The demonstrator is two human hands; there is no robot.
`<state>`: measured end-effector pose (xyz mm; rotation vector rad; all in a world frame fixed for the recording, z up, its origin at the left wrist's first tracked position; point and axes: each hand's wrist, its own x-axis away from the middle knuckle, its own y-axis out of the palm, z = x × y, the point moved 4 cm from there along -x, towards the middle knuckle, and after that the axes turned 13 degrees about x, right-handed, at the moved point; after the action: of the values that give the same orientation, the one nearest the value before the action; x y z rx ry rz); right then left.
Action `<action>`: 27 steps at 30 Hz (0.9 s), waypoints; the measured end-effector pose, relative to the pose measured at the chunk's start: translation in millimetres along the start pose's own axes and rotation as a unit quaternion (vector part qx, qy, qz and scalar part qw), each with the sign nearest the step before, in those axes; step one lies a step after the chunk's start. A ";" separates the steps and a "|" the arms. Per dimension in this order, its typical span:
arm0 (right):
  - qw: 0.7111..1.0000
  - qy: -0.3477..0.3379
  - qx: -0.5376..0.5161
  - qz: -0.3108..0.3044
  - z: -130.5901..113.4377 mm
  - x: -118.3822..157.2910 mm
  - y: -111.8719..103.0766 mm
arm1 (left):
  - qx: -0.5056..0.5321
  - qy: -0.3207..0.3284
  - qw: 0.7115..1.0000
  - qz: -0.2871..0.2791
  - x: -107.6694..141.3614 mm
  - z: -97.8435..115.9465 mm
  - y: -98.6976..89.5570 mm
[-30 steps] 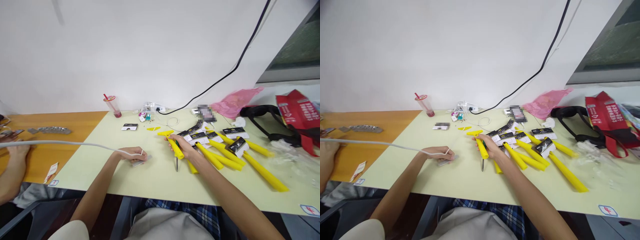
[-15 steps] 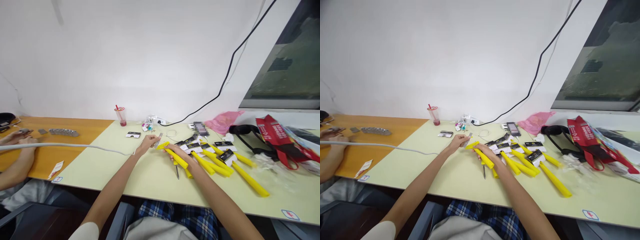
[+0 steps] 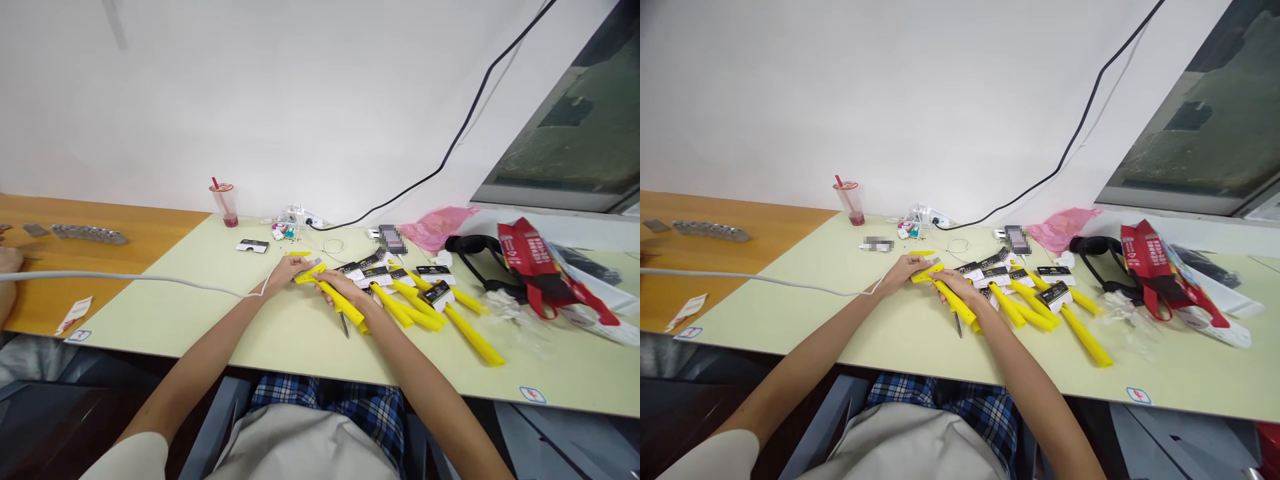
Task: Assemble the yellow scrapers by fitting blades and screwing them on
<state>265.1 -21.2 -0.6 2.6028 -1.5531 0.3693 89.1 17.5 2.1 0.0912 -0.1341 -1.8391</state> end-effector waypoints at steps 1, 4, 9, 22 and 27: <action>1.000 0.003 0.001 0.001 0.9 -0.8 -0.3 | 0.015 0.003 1.000 0.017 0.1 0.5 -1.9; 1.000 0.004 0.015 0.004 5.5 -5.0 -2.8 | 0.060 0.004 0.998 0.030 0.5 1.8 -5.6; 0.998 -0.024 0.053 0.001 12.9 -11.9 -8.3 | 0.027 -0.010 1.000 -0.003 3.0 0.6 -0.2; 0.998 -0.040 0.055 0.015 11.9 -13.3 -11.7 | 0.041 -0.017 0.998 -0.043 6.0 -4.5 10.7; 0.996 -0.047 0.071 0.021 8.9 -11.5 -10.9 | 0.057 -0.034 0.997 -0.040 6.1 -7.2 10.9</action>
<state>270.8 -7.9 -11.6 2.7334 -1.6726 0.3803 98.8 8.5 -3.4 0.1151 -0.2867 -1.9138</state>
